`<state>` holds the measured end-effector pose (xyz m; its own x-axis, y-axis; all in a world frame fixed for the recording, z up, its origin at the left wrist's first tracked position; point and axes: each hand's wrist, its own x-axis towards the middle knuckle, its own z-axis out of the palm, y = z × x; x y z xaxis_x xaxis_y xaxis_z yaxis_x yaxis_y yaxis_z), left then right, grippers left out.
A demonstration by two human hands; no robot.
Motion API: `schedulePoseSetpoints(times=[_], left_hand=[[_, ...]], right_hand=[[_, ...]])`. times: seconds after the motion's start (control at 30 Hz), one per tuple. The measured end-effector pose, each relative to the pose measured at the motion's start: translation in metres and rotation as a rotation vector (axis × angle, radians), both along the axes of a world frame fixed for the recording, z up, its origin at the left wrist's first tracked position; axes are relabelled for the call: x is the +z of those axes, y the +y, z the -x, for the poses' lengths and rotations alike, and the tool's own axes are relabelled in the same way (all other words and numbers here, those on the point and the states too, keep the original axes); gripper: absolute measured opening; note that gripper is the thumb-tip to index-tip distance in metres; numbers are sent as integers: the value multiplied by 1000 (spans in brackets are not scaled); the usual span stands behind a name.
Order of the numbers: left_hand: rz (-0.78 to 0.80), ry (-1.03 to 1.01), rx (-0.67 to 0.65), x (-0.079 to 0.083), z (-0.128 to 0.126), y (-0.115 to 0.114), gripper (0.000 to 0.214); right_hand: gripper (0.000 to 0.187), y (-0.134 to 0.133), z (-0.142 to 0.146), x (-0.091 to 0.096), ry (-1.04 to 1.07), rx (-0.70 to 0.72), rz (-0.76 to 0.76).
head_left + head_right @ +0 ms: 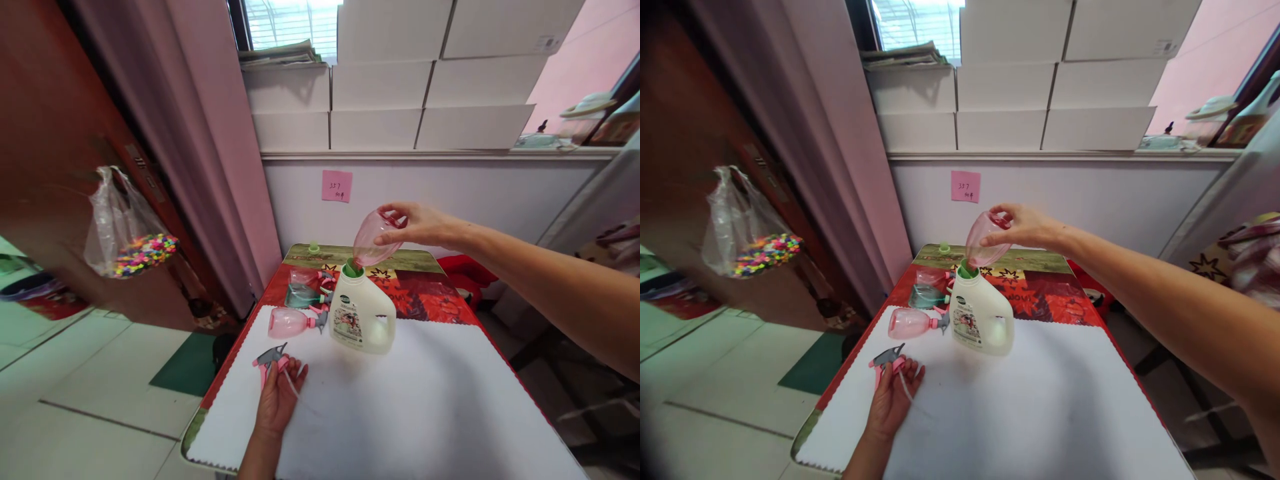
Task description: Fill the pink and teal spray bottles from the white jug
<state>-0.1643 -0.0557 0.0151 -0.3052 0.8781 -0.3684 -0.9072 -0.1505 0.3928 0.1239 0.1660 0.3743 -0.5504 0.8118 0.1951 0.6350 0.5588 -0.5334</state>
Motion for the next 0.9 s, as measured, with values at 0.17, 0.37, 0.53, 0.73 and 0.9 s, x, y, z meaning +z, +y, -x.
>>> schedulePoseSetpoints(times=[0.17,0.37,0.53,0.73,0.9], left_hand=[[-26,13,3,-3,0,0,13],[-4,19,17,1,-2,0,18],[-16,37,15,8,-7,0,18],[-13,56,57,28,-14,5,16],[-71,103,119,80,-13,14,22]], right_hand=[[76,4,-20,-16,127,-52,129],[70,0,-33,-33,296,-68,260],[65,-3,-38,-49,420,-89,341],[56,-16,-42,-76,608,-111,408],[75,-29,-56,-91,543,-130,403]])
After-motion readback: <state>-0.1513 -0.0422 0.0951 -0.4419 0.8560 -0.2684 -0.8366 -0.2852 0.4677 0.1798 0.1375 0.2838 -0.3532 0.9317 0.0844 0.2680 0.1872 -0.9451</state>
